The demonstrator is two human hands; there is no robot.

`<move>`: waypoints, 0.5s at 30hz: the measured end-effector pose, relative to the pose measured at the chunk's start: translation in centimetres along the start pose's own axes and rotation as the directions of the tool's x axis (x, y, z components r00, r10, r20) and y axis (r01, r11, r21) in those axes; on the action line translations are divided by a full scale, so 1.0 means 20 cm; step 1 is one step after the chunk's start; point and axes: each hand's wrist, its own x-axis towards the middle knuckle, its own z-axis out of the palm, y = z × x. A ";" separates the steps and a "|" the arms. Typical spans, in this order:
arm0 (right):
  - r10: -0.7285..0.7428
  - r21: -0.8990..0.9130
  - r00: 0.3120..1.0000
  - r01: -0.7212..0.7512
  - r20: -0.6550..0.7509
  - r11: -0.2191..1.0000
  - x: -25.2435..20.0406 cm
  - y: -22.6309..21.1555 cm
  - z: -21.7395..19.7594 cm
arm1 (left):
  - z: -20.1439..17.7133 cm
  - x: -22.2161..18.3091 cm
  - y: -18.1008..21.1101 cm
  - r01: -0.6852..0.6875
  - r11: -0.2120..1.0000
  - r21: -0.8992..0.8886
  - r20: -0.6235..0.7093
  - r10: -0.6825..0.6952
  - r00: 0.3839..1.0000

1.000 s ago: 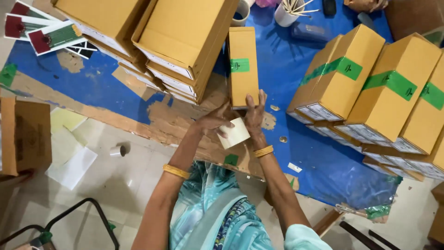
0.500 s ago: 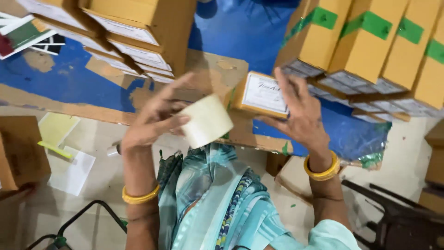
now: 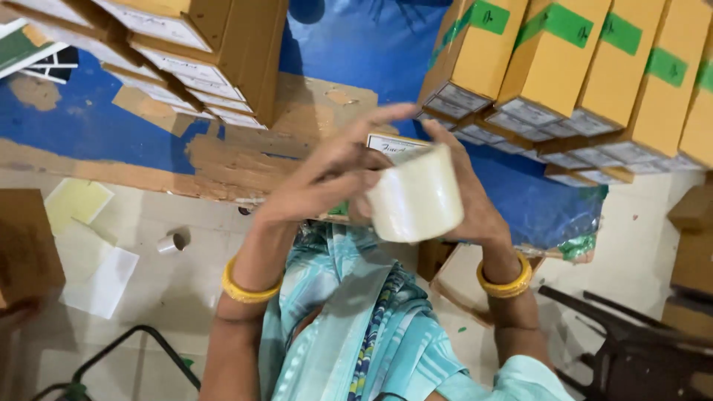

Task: The person applies adhesive labels and seals cardboard boxes with tape.

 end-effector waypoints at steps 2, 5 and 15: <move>0.003 0.213 0.997 0.013 -0.075 0.977 -0.09 0.03 0.06 | 0.07 0.02 -0.05 -0.025 0.999 -0.024 0.061 0.027 0.998; 0.277 0.657 0.916 -0.020 -0.290 0.754 -0.24 0.15 0.16 | 0.14 0.04 -0.06 -0.114 0.992 -0.050 0.140 0.120 0.983; -0.106 0.076 0.751 0.204 -0.652 0.976 -0.26 0.17 0.10 | 0.19 0.02 -0.41 -0.025 0.997 -0.073 -0.245 0.007 0.969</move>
